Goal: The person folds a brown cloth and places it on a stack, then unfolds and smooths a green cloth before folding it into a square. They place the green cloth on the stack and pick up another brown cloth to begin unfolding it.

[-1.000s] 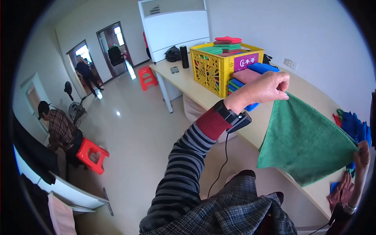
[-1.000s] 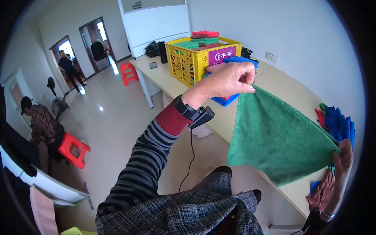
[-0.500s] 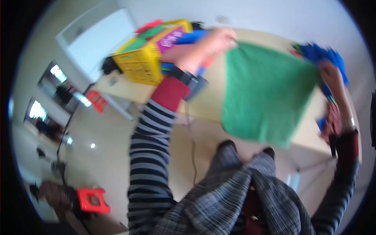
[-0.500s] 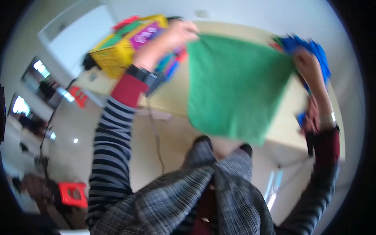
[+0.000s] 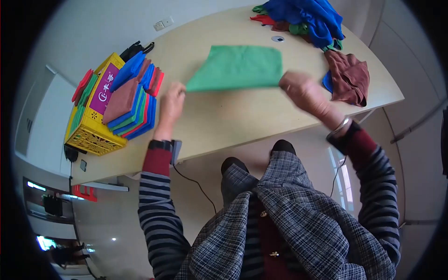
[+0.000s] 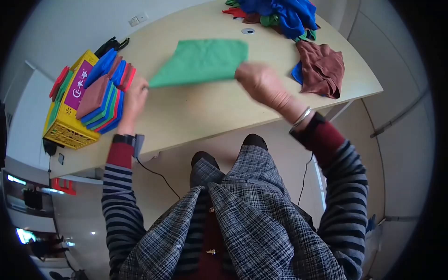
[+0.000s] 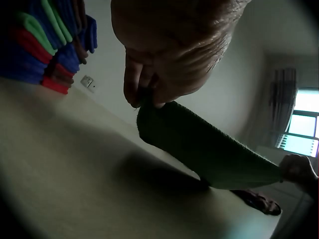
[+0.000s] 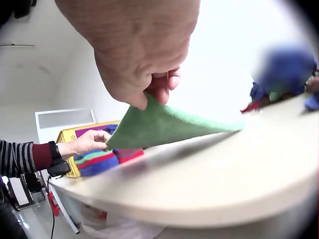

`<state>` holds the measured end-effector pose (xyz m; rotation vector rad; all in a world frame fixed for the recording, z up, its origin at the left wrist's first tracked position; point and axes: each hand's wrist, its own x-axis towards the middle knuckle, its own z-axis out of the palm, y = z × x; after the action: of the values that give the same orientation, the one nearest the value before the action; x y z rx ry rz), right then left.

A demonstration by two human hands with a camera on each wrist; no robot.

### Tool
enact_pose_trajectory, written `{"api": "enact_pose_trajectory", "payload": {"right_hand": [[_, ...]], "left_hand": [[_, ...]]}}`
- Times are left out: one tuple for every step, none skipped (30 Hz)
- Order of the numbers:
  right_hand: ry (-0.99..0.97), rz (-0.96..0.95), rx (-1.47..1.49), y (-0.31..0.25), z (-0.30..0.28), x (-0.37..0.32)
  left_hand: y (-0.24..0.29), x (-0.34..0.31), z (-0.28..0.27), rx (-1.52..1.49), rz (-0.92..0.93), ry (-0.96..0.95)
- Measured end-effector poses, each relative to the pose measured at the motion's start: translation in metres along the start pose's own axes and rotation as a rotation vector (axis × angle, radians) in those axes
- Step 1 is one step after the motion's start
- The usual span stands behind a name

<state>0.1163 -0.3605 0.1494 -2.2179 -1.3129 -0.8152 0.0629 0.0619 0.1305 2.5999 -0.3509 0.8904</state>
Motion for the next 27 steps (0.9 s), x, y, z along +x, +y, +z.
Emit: {"api": "enact_pose_trajectory", "payload": {"right_hand": [[-0.045, -0.007, 0.048, -0.005, 0.025, -0.016], [-0.105, 0.003, 0.046, -0.017, 0.043, -0.028], [-0.166, 0.015, 0.046, -0.026, 0.057, -0.042], [-0.166, 0.025, 0.049, -0.036, 0.062, -0.047], [-0.225, 0.012, 0.089, -0.044, 0.066, -0.053], [-0.285, 0.001, 0.128, -0.052, 0.07, -0.057], [-0.289, 0.012, 0.133, -0.061, 0.074, -0.061], [-0.292, 0.012, 0.18, -0.066, 0.077, -0.063], [-0.295, 0.007, 0.226, -0.072, 0.08, -0.062], [-0.299, 0.004, 0.276, -0.08, 0.085, -0.061], [-0.302, 0.007, 0.281, -0.089, 0.09, -0.059], [-0.292, -0.004, 0.34, -0.096, 0.096, -0.058], [-0.284, -0.01, 0.399, -0.105, 0.103, -0.057], [-0.289, 0.0, 0.403, -0.115, 0.109, -0.055], [-0.316, 0.042, 0.476, -0.125, 0.116, -0.049], [-0.341, 0.084, 0.548, -0.137, 0.123, -0.042], [-0.339, 0.122, 0.627, -0.149, 0.132, -0.035], [-0.336, 0.156, 0.705, -0.16, 0.139, -0.027], [-0.338, 0.155, 0.71, -0.169, 0.144, -0.02], [-0.377, 0.179, 0.842, -0.177, 0.148, -0.013], [-0.418, 0.201, 0.974, -0.183, 0.152, -0.006], [-0.461, 0.224, 1.107, -0.186, 0.151, -0.002], [-0.468, 0.223, 1.112, -0.179, 0.148, 0.0], [-0.383, 0.227, 0.934, -0.161, 0.144, 0.003], [-0.301, 0.227, 0.757, -0.141, 0.14, 0.004], [-0.311, 0.206, 0.601, -0.121, 0.136, 0.002], [-0.315, 0.181, 0.443, -0.099, 0.133, -0.002]], "left_hand": [[-0.011, -0.023, 0.017, -0.008, -0.045, -0.051], [-0.016, -0.044, 0.03, -0.011, -0.089, -0.1], [-0.023, -0.064, 0.04, -0.011, -0.087, -0.11], [-0.028, -0.08, 0.047, 0.006, -0.142, -0.144], [-0.028, -0.087, 0.05, 0.023, -0.198, -0.18], [-0.031, -0.093, 0.049, 0.019, -0.197, -0.194], [-0.035, -0.098, 0.044, 0.028, -0.192, -0.192], [-0.039, -0.101, 0.039, 0.039, -0.188, -0.185], [-0.043, -0.104, 0.034, 0.051, -0.187, -0.174], [-0.049, -0.107, 0.03, 0.051, -0.192, -0.18], [-0.056, -0.107, 0.025, 0.074, -0.207, -0.182], [-0.063, -0.105, 0.024, 0.098, -0.219, -0.181], [-0.069, -0.104, 0.024, 0.118, -0.232, -0.183], [-0.076, -0.103, 0.023, 0.113, -0.233, -0.194], [-0.085, -0.099, 0.024, 0.153, -0.259, -0.19], [-0.095, -0.094, 0.025, 0.194, -0.284, -0.186], [-0.104, -0.091, 0.026, 0.237, -0.311, -0.183], [-0.114, -0.088, 0.026, 0.238, -0.311, -0.186], [-0.124, -0.084, 0.026, 0.242, -0.344, -0.205], [-0.132, -0.081, 0.026, 0.247, -0.377, -0.221], [-0.14, -0.08, 0.027, 0.253, -0.41, -0.235], [-0.138, -0.078, 0.025, 0.255, -0.416, -0.235], [-0.138, -0.078, 0.023, 0.276, -0.391, -0.206], [-0.138, -0.08, 0.02, 0.296, -0.369, -0.177], [-0.134, -0.082, 0.015, 0.314, -0.349, -0.149], [-0.121, -0.086, 0.011, 0.313, -0.363, -0.154], [-0.095, -0.087, 0.01, 0.259, -0.291, -0.145]]}}
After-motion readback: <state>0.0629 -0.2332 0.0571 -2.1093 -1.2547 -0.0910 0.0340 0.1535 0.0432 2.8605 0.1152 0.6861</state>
